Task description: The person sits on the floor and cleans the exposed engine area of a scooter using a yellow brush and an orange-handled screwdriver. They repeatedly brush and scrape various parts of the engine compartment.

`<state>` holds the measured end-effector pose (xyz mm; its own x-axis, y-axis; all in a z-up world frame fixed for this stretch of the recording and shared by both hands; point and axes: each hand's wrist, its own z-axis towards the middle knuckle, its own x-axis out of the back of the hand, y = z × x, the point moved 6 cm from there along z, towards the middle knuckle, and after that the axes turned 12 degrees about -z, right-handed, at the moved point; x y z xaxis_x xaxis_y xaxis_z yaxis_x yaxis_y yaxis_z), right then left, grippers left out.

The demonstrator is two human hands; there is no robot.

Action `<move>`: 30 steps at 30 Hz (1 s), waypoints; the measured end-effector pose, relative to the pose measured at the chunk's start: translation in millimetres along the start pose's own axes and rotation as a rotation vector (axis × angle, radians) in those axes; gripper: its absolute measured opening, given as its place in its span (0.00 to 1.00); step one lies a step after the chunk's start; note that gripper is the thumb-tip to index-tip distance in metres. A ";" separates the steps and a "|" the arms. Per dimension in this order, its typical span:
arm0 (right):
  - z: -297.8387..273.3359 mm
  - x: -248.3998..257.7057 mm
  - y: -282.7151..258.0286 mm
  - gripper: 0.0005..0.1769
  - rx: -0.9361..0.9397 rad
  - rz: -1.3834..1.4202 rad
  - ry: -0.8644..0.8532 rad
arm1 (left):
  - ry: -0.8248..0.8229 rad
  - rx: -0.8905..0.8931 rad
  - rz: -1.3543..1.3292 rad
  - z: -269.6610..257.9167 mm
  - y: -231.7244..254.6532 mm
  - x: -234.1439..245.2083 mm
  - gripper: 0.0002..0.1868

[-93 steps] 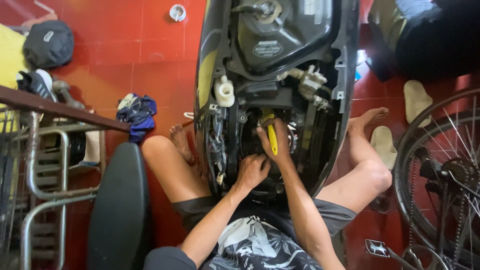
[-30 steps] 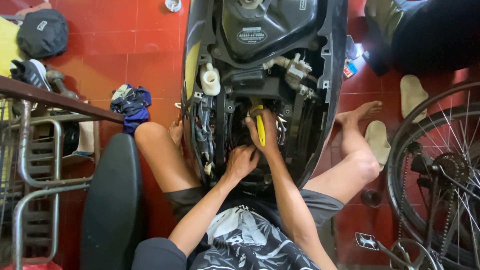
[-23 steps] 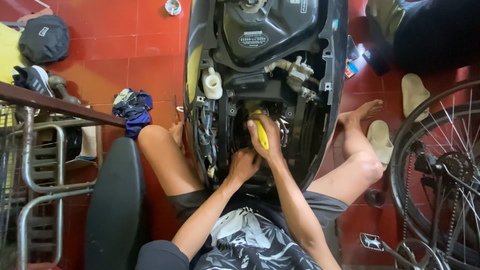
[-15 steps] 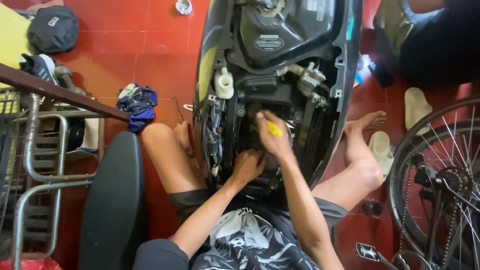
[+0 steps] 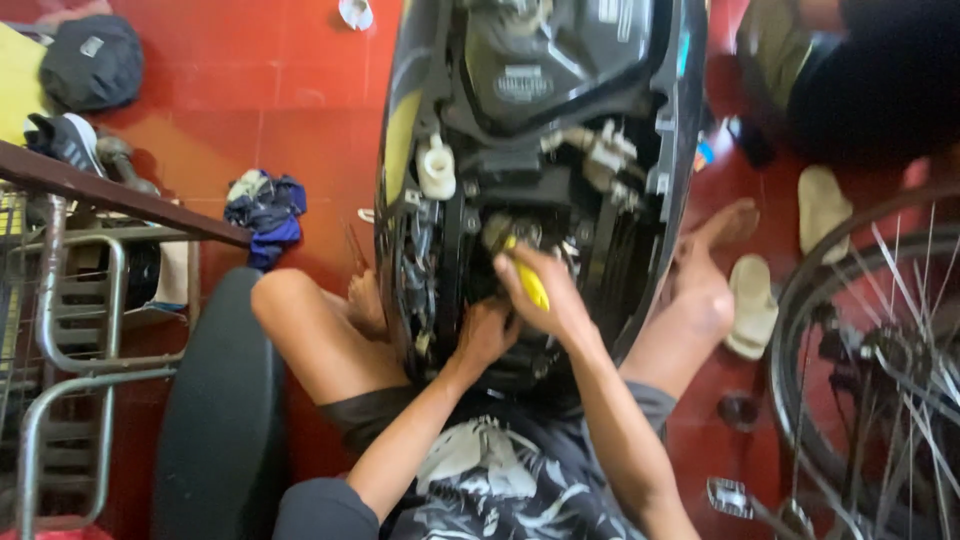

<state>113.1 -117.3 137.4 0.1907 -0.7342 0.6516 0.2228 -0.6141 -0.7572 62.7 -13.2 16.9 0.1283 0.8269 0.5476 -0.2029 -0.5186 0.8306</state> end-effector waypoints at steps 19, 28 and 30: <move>-47.8 47.8 0.9 0.11 0.543 -0.589 0.162 | 0.100 -0.139 0.034 -4.0 46.3 15.8 0.16; -67.4 73.8 -2.1 0.11 0.924 -0.339 0.389 | 0.633 -0.648 0.288 -30.9 121.3 86.9 0.09; -72.6 68.6 0.2 0.13 0.913 -0.347 0.432 | 0.629 -0.515 0.288 -24.1 122.0 96.3 0.13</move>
<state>56.7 -188.8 178.5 -0.3360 -0.7113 0.6173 0.8657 -0.4915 -0.0951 26.9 8.4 168.4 -0.5267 0.7242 0.4451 -0.5796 -0.6890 0.4351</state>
